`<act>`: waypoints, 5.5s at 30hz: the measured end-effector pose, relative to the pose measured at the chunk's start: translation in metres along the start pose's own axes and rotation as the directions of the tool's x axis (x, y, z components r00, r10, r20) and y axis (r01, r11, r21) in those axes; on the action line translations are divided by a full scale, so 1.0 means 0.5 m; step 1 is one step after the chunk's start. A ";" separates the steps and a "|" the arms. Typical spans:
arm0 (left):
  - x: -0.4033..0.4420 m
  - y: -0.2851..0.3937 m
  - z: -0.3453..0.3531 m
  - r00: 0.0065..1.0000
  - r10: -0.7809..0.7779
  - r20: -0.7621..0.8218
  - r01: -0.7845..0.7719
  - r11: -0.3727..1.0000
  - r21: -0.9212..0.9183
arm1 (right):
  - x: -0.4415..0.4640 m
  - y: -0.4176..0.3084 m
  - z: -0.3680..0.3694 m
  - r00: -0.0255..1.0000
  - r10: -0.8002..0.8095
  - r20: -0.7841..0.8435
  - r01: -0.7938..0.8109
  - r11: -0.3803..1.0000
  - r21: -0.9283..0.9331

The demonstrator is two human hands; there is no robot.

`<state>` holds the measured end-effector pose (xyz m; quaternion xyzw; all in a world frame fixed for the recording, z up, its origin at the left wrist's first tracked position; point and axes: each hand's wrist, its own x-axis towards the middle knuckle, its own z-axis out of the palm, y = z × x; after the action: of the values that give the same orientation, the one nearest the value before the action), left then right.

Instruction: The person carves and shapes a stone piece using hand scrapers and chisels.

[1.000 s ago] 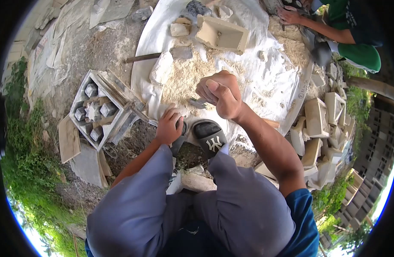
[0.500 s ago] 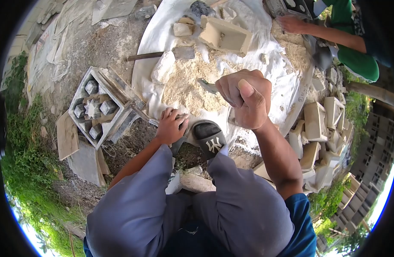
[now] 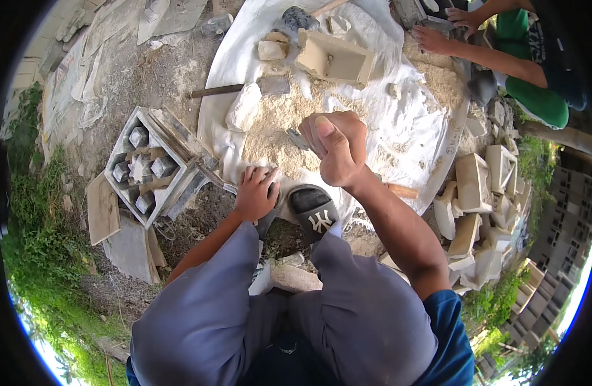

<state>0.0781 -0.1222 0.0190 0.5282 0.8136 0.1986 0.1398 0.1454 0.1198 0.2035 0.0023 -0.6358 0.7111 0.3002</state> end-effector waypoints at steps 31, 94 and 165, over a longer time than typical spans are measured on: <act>-0.010 -0.007 0.008 0.999 0.008 -0.049 -0.011 0.998 -0.056 | -0.019 0.025 0.001 0.979 0.067 -0.191 -0.156 0.852 -0.499; 0.005 -0.009 0.015 0.999 0.000 -0.040 -0.004 0.995 -0.101 | 0.001 0.018 0.018 0.995 0.011 -0.101 -0.055 0.892 -0.449; 0.004 -0.018 -0.018 0.993 -0.032 -0.114 -0.020 0.903 -0.430 | -0.055 -0.031 -0.013 0.978 -0.029 -0.206 -0.033 0.957 -0.288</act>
<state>0.0660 -0.1252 0.0225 0.4693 0.7580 0.4037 0.2052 0.1773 0.1142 0.2056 -0.1169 -0.6982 0.6068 0.3615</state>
